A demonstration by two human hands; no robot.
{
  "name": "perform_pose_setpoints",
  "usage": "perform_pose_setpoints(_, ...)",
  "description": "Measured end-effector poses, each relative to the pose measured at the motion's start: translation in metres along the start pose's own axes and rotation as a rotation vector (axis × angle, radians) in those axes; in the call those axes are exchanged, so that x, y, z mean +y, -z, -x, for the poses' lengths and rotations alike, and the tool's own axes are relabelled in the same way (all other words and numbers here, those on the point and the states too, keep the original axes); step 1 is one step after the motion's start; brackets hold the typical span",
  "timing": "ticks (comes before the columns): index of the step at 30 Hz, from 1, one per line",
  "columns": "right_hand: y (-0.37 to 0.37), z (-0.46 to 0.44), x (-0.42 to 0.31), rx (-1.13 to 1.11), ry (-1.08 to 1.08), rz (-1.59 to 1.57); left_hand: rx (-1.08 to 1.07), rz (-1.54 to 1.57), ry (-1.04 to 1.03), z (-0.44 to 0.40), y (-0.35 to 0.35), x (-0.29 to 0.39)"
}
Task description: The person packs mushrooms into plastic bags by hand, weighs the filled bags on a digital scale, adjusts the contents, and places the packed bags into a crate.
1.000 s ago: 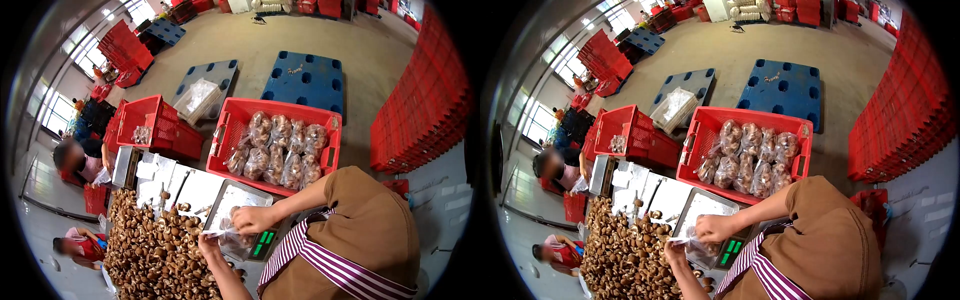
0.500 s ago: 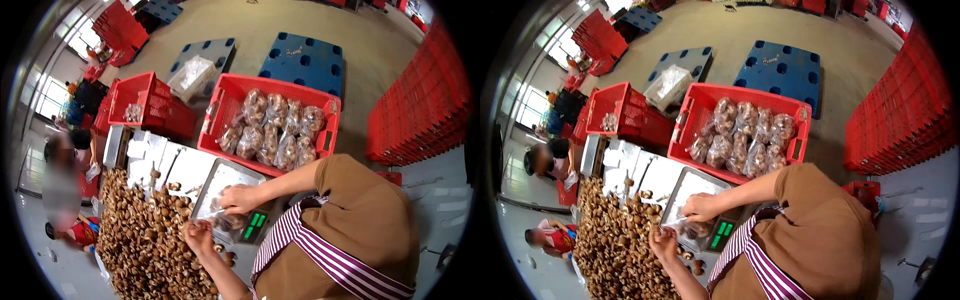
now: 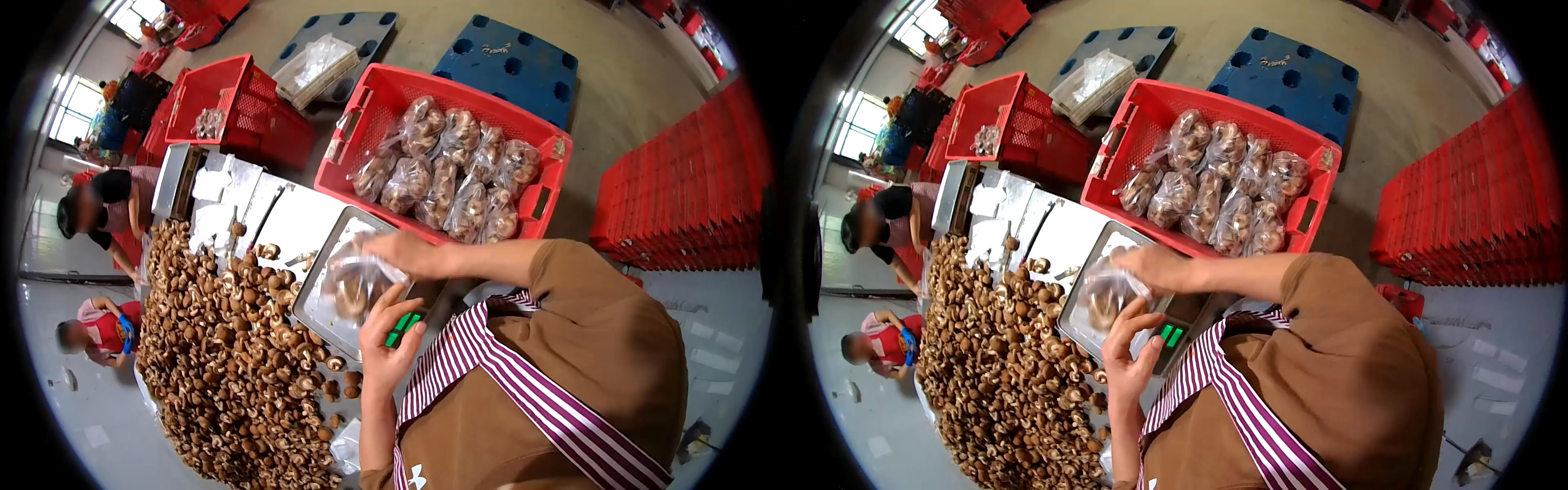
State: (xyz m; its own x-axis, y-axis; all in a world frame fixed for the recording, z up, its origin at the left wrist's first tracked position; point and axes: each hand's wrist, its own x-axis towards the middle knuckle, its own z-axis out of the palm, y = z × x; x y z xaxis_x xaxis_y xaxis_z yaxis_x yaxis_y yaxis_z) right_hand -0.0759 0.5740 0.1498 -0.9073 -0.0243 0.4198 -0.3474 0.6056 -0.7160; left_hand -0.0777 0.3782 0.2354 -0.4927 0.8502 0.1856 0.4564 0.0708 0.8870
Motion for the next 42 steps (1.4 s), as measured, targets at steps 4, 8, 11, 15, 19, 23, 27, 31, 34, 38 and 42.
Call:
perform_pose_setpoints(4,0.071,-0.040,0.019,0.043,-0.129,0.207,0.268,0.419,0.202,0.019,0.006,-0.008)
perform_pose_setpoints(8,0.134,-0.101,0.091,-0.125,-0.364,0.565,0.340,0.460,0.279,0.028,0.006,-0.020)
perform_pose_setpoints(11,0.145,-0.124,0.139,0.125,-0.300,0.886,0.354,0.457,0.281,0.024,0.006,-0.018)
perform_pose_setpoints(15,0.124,-0.110,0.138,0.421,-0.175,0.540,0.481,0.305,0.138,0.013,0.026,-0.001)
perform_pose_setpoints(19,0.080,-0.050,0.115,0.299,-0.175,0.284,0.647,-0.092,-0.176,0.001,0.088,0.049)
perform_pose_setpoints(23,0.051,0.014,0.101,0.069,-0.294,0.178,0.579,-0.602,-0.424,-0.010,0.152,0.124)
perform_pose_setpoints(27,0.050,0.048,0.094,0.063,-0.375,0.140,0.489,-0.737,-0.586,-0.012,0.156,0.129)
perform_pose_setpoints(31,0.070,0.056,0.092,0.097,-0.396,0.167,0.470,-0.767,-0.598,-0.007,0.158,0.129)
perform_pose_setpoints(34,0.080,0.051,0.088,0.112,-0.350,0.189,0.482,-0.798,-0.594,0.001,0.165,0.127)
perform_pose_setpoints(38,0.074,0.045,0.082,0.088,-0.320,0.206,0.545,-0.839,-0.563,0.012,0.184,0.128)
perform_pose_setpoints(42,0.051,0.039,0.082,0.027,-0.354,0.215,0.607,-0.829,-0.515,0.020,0.207,0.138)
